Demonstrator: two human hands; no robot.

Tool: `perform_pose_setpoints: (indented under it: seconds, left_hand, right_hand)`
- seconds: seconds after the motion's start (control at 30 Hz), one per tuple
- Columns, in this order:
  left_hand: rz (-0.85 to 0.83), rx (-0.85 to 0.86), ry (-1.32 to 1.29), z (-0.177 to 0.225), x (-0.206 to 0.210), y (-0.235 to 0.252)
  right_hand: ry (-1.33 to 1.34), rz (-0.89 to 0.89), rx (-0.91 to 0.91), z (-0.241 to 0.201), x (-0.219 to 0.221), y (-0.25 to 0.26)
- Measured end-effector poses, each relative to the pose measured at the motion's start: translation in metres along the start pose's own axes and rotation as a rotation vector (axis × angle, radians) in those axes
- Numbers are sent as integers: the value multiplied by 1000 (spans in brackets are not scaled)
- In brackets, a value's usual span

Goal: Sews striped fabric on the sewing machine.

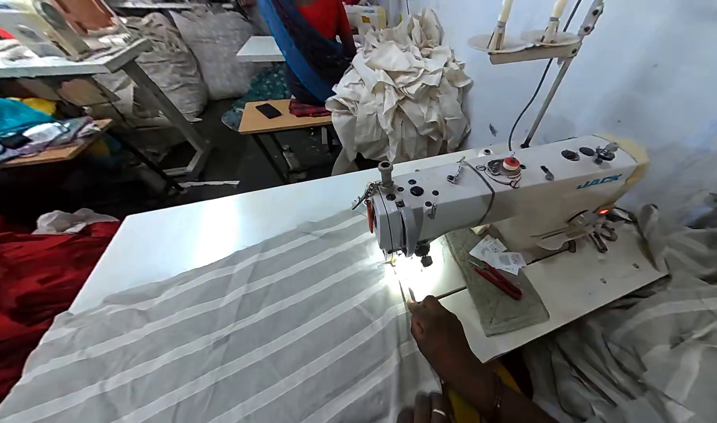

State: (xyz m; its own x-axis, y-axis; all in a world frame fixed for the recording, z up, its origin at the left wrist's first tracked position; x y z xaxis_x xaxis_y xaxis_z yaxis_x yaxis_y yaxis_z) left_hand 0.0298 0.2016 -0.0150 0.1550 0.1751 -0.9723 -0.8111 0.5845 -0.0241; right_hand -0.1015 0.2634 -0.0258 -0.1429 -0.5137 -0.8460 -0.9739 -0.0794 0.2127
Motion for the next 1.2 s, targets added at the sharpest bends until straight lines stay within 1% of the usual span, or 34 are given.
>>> perform_pose_setpoints:
  seconds: [0.03,0.13,0.23,0.33,0.57,0.63,0.67,0.7,0.77,0.8,0.83,0.87,0.9,0.93,0.97,1.03,1.07,1.13,1.17,1.2]
  left_hand:
    - [36,16,11,1,-2,2]
    - [111,-25,16,-7,-7,10]
    - [268,-47,91,-17,-14,20]
    - [424,-4,171,-26,-18,30]
    - [656,42,60,-79,-17,56]
    - [663,32,29,-91,-20,67]
    - [653,22,15,-96,-23,74]
    - [647,13,-2,-101,-26,81]
    - [630,-10,-56,-115,-30,98]
    - [606,-24,-96,-123,-32,106]
    - [579,-32,-137,-131,-34,114]
    - [542,-43,-171,-136,-34,120]
    - [516,-52,-182,-139,-34,125]
    - [511,-62,-161,-138,-33,126]
    - [533,-68,-113,-136,-33,125]
    - [603,-79,-19,-130,-36,118]
    - [623,-89,3,-128,-37,116]
    - [638,-126,-9,-131,-38,116]
    - [641,-144,-23,-133,-39,116]
    - [642,-156,-30,-134,-40,117]
  right_hand:
    - [2,-12,4,0,0,0]
    - [8,1,-7,0,-1,0]
    - [10,23,-26,0,-2,0]
    - [16,23,-29,1,-1,0]
    - [79,-21,-4,7,0,1]
    - [78,-4,-9,8,-1,3]
    - [81,-39,5,9,0,6]
    - [83,-101,29,11,1,11]
    - [85,-281,86,16,3,24]
    - [74,-327,89,18,2,32]
    - [57,-328,66,20,1,39]
    - [30,-264,8,21,0,46]
    - [1,-164,-77,19,-1,51]
    - [-20,-92,-165,17,-2,55]
    - [-23,-99,-214,17,-2,57]
    - [3,-170,-233,21,-2,60]
    - [34,-178,-216,23,-5,62]
    - [61,-84,-205,24,-12,64]
    - [48,-22,-231,23,-14,63]
    - [40,1,-252,21,-15,63]
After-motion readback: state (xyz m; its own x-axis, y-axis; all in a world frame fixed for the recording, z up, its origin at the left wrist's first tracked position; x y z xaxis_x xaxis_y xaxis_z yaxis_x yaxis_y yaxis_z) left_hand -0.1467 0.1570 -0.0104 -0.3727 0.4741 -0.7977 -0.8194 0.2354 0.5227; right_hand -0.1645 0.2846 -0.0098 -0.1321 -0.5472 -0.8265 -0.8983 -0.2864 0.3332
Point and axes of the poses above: each hand's wrist, its own y-axis towards the middle knuckle, its own x-axis out of the palm, z = x × y, the point moved 10 cm from there along y, towards the middle knuckle, and after that the axes turned 7 degrees about -x, right-handed, at the moved point
